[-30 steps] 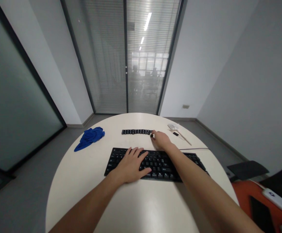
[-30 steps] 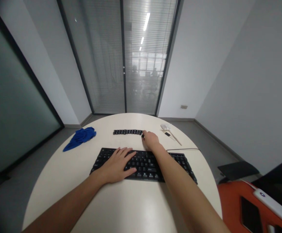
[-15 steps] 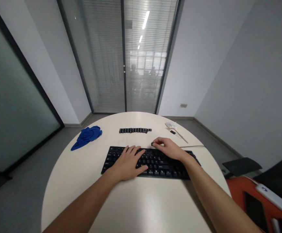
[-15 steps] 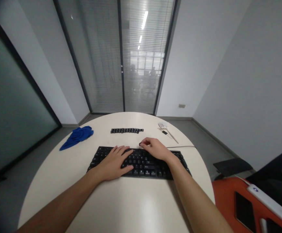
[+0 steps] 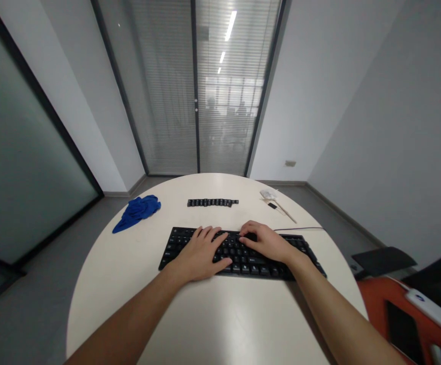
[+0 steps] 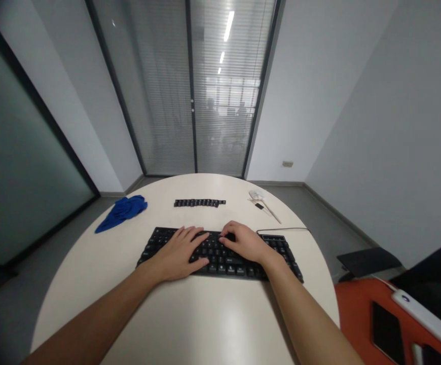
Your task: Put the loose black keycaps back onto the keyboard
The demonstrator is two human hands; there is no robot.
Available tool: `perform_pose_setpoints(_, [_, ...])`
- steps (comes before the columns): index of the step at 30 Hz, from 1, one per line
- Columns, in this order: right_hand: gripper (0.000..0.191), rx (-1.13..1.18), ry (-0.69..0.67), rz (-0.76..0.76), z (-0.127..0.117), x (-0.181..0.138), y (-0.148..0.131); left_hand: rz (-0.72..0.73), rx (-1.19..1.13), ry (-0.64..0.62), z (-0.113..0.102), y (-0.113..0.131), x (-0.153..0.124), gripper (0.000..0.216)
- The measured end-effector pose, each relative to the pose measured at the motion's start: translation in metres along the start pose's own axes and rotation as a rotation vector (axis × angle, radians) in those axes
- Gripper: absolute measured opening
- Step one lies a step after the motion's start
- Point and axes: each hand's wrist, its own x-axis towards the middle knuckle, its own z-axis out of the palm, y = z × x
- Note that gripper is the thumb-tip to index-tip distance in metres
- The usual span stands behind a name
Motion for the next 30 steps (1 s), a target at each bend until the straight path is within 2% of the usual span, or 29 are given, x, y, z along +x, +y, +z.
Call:
perform_pose_setpoints(14, [0.02, -0.273, -0.064, 0.014, -0.002, 0.0, -0.014, 0.078, 0.009, 0.079, 0.001, 0.017, 0.003, 0.068])
perform_pose_setpoints(19, [0.028, -0.172, -0.086, 0.014, -0.005, -0.001, -0.013, 0.087, 0.006, 0.085, 0.003, 0.015, 0.004, 0.067])
perform_pose_setpoints(23, [0.025, -0.079, -0.018, 0.005, -0.003, 0.001, -0.009, 0.088, -0.001, 0.065, 0.002, 0.015, 0.004, 0.07])
perform_pose_setpoints(27, [0.019, -0.038, 0.042, 0.116, 0.004, 0.003, -0.003, 0.085, 0.005, 0.039, 0.001, 0.014, 0.004, 0.08])
perform_pose_setpoints(30, [0.026, -0.024, 0.036, 0.186, 0.008, 0.004, 0.001, 0.089, 0.01, 0.027, 0.001, 0.014, 0.003, 0.088])
